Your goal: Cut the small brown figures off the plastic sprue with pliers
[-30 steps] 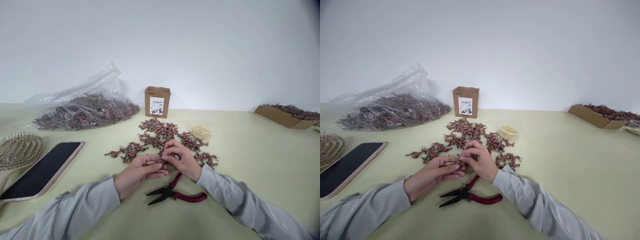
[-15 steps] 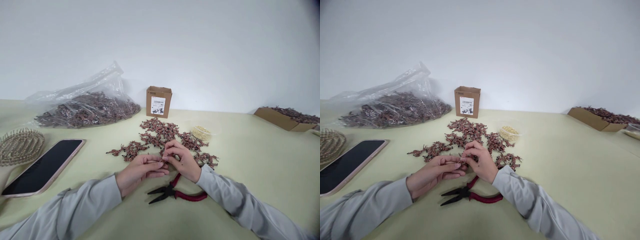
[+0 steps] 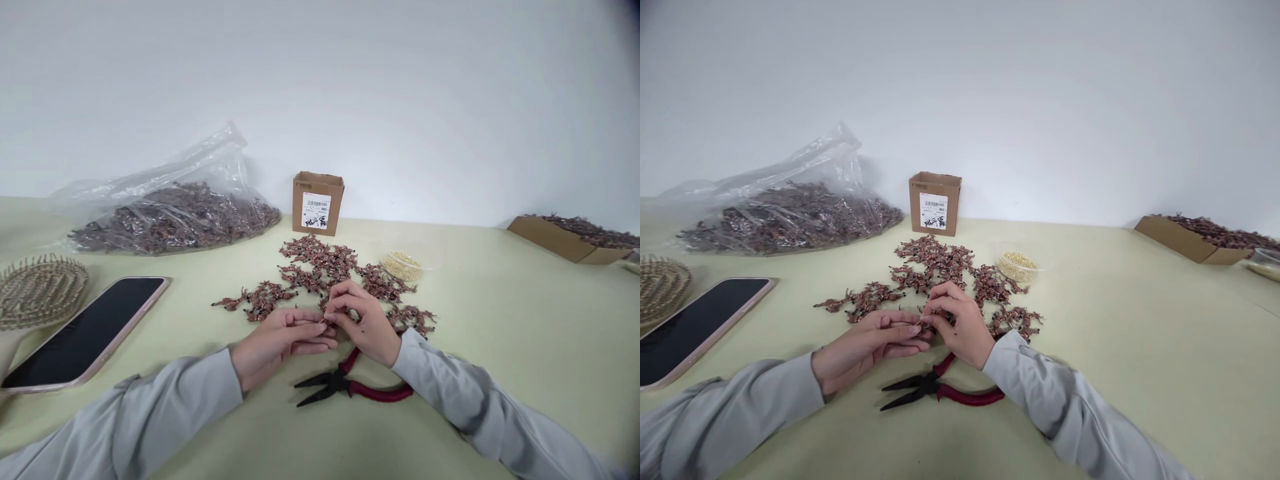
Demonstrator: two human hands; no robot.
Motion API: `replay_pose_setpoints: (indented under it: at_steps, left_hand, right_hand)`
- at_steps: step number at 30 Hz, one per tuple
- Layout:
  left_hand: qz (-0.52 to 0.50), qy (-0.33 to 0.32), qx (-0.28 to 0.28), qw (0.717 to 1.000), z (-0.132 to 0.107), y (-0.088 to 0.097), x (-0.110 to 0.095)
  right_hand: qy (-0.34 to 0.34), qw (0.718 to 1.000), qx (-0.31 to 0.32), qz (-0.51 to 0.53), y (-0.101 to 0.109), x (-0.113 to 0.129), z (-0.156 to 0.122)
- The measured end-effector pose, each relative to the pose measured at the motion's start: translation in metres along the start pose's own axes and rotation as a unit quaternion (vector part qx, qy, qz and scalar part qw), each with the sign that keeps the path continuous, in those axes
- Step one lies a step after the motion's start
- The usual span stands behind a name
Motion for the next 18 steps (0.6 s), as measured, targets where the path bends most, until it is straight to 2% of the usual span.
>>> replay_pose_setpoints:
  at_steps: [18]
  left_hand:
    - [-0.008,0.006,0.007,1.0,0.0005,0.0013,0.0006]
  right_hand:
    - [0.014,1.0,-0.016,-0.019,-0.0018,0.0045,-0.0016]
Point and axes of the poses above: each hand's wrist, its own z-axis towards the middle knuckle, its own y-axis out of the back of the hand, x = y × z, the point moved 5 cm from there along z, towards the middle knuckle, and after that the axes turned 15 degrees about z, right-handed, at the moved point
